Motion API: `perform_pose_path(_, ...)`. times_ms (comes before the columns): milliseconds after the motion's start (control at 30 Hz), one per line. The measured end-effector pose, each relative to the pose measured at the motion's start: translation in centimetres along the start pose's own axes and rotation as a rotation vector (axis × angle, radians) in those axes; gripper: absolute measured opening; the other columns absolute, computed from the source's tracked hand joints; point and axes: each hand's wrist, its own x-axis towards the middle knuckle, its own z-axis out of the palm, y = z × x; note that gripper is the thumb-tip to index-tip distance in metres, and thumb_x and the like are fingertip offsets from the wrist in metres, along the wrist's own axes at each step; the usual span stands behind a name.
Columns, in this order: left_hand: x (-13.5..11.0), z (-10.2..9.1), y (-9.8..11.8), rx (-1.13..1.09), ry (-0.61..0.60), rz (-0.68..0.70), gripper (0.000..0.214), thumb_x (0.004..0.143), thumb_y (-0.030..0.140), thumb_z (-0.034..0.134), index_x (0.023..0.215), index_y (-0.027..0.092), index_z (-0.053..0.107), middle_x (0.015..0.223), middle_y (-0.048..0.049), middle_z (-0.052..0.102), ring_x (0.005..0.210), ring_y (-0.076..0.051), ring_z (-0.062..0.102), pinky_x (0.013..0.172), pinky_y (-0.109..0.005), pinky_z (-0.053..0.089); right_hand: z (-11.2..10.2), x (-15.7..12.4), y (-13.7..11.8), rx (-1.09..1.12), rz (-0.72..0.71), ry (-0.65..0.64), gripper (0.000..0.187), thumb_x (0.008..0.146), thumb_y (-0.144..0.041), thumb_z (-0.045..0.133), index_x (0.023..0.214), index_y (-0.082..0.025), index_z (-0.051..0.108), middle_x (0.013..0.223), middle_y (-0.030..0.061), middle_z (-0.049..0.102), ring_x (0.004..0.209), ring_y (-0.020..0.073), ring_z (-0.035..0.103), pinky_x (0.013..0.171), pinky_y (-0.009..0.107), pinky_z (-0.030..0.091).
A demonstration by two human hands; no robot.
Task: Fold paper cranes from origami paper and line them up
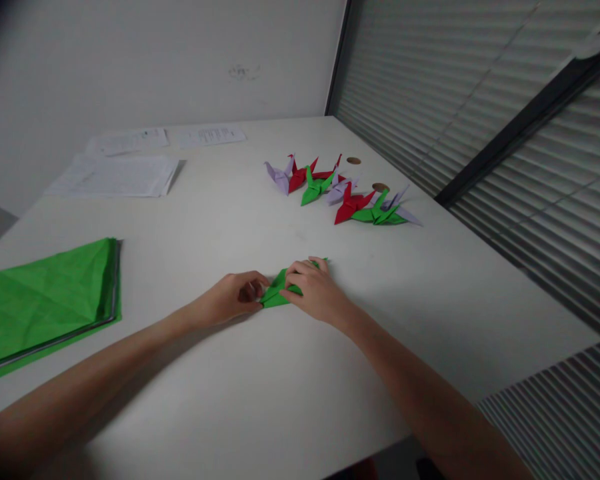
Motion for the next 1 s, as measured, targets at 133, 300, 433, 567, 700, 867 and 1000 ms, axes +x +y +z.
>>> perform_pose_path(133,0.0,-0.2,0.1,0.035,-0.015,0.015,0.019,0.072,0.013,0.062,0.090,0.017,0.067,0.069,0.0015,0.062,0.057,-0.010,0.053,0.056,-0.020,0.041,0.1,0.1,0.3,0.011,0.002,0.011,0.010,0.084,-0.025,0.066,0.076,-0.022,0.064,0.091,0.0013,0.066,0.095,0.0195,0.061,0.101,0.045,0.028)
perform_pose_path(300,-0.3,-1.2,0.5,0.059,-0.120,0.036,0.024,0.070,0.016,0.067,0.094,0.019,0.068,0.070,0.0010,0.064,0.060,-0.011,0.058,0.058,-0.021,0.044,0.3,0.1,0.2,-0.006,-0.017,0.029,0.010,0.081,-0.028,0.070,0.076,-0.022,0.064,0.092,0.0026,0.064,0.096,0.0216,0.056,0.095,0.042,0.033)
perform_pose_path(433,-0.3,-2.3,0.6,0.081,-0.200,0.081,0.019,0.073,0.015,0.064,0.091,0.018,0.071,0.080,-0.0025,0.067,0.067,-0.012,0.061,0.063,-0.021,0.047,0.5,0.0,0.2,-0.013,-0.026,0.034,0.012,0.080,-0.030,0.072,0.077,-0.022,0.064,0.092,0.0028,0.063,0.096,0.0223,0.054,0.093,0.042,0.033)
perform_pose_path(567,0.1,-2.3,0.4,0.103,-0.147,0.105,0.011,0.077,0.017,0.062,0.081,0.017,0.073,0.080,-0.0034,0.064,0.066,-0.011,0.058,0.062,-0.021,0.045,0.5,-0.1,0.4,-0.015,-0.029,0.024,0.014,0.080,-0.032,0.072,0.078,-0.022,0.064,0.094,0.0030,0.062,0.096,0.0225,0.054,0.094,0.042,0.033)
perform_pose_path(700,0.4,-1.9,-0.3,0.019,-0.145,0.062,0.010,0.077,0.019,0.064,0.081,0.016,0.073,0.075,-0.0031,0.065,0.064,-0.011,0.057,0.060,-0.020,0.044,0.5,-0.1,0.4,-0.027,-0.043,0.016,0.016,0.080,-0.035,0.073,0.078,-0.022,0.063,0.095,0.0029,0.061,0.097,0.0228,0.053,0.095,0.043,0.031)
perform_pose_path(867,0.6,-1.8,-0.7,-0.024,-0.161,0.065,0.008,0.075,0.017,0.068,0.081,0.016,0.073,0.077,-0.0023,0.063,0.064,-0.010,0.056,0.059,-0.019,0.043,0.6,0.0,0.4,-0.024,-0.040,0.012,0.017,0.080,-0.036,0.073,0.077,-0.022,0.064,0.094,0.0031,0.061,0.097,0.0226,0.053,0.094,0.042,0.031)
perform_pose_path(1000,0.7,-1.8,-0.6,0.021,-0.178,0.116,0.011,0.077,0.013,0.065,0.083,0.016,0.075,0.080,-0.0024,0.062,0.064,-0.009,0.055,0.061,-0.019,0.043,0.7,-0.1,0.5,0.006,-0.027,-0.002,0.018,0.080,-0.038,0.072,0.079,-0.022,0.065,0.097,0.0037,0.061,0.099,0.0227,0.052,0.094,0.042,0.032)
